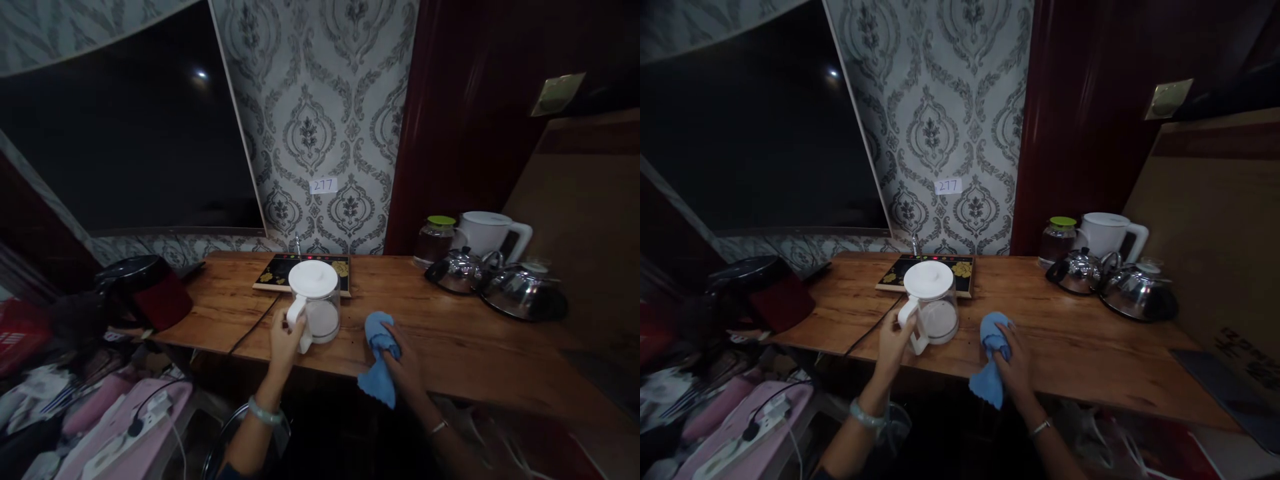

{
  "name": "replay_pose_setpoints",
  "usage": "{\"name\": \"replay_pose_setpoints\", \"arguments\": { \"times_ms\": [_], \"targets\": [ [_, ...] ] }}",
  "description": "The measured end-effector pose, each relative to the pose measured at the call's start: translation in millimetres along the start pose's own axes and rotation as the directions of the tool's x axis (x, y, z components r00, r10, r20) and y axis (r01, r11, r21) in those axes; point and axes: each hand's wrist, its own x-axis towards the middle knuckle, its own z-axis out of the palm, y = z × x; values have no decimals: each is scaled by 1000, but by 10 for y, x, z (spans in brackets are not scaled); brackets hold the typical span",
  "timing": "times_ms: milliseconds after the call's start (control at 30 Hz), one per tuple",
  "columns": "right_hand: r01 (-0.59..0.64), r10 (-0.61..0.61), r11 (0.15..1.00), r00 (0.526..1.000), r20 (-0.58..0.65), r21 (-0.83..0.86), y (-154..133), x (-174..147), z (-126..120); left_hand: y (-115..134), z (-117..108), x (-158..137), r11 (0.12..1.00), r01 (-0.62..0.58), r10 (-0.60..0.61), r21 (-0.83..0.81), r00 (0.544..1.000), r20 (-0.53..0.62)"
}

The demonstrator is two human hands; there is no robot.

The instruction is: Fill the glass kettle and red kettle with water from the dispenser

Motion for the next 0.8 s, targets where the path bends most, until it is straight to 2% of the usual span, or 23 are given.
{"name": "replay_pose_setpoints", "arguments": {
  "times_ms": [67, 100, 167, 233, 300, 367, 433, 500, 567, 633, 733, 800],
  "targets": [
    [-38, 41, 996, 999, -34, 84, -217, -62, -54, 67, -149, -168, 989, -119, 128, 88, 986, -108],
    [-40, 45, 993, 998, -42, 113, -358, -79, -91, 103, -215, -265, 982, -153, 165, 108, 979, -117],
    [-4, 14, 989, 998, -65, 146, -684, -83, -157, 173, -304, -465, 988, -147, 147, 56, 989, -11],
    [96, -89, 982, 995, -51, 165, -1036, -65, -182, 232, -327, -646, 995, -26, 45, -94, 978, 205],
    [239, -242, 951, 970, -7, 195, -1383, -47, -140, 273, -305, -786, 952, 167, -58, -256, 922, 382],
    [393, -427, 887, 898, 107, 243, -1701, -28, -46, 300, -280, -863, 868, 338, -180, -365, 898, 402],
    [467, -540, 834, 800, 261, 295, -1967, 8, 60, 320, -300, -853, 785, 447, -346, -430, 891, 295],
    [458, -566, 822, 717, 407, 338, -2148, 68, 136, 329, -390, -734, 726, 498, -480, -474, 861, 169],
    [425, -549, 835, 681, 486, 349, -2210, 130, 166, 309, -550, -503, 717, 485, -523, -500, 849, 73],
    [379, -503, 863, 715, 486, 336, -2139, 157, 166, 235, -752, -185, 767, 410, -491, -494, 870, -41],
    [254, -385, 910, 808, 446, 327, -1841, 90, 155, 10, -1066, 359, 896, 228, -336, -382, 909, -246],
    [173, -309, 931, 844, 439, 322, -1602, -11, 143, -188, -1255, 704, 953, 159, -232, -259, 931, -283]
  ]
}}
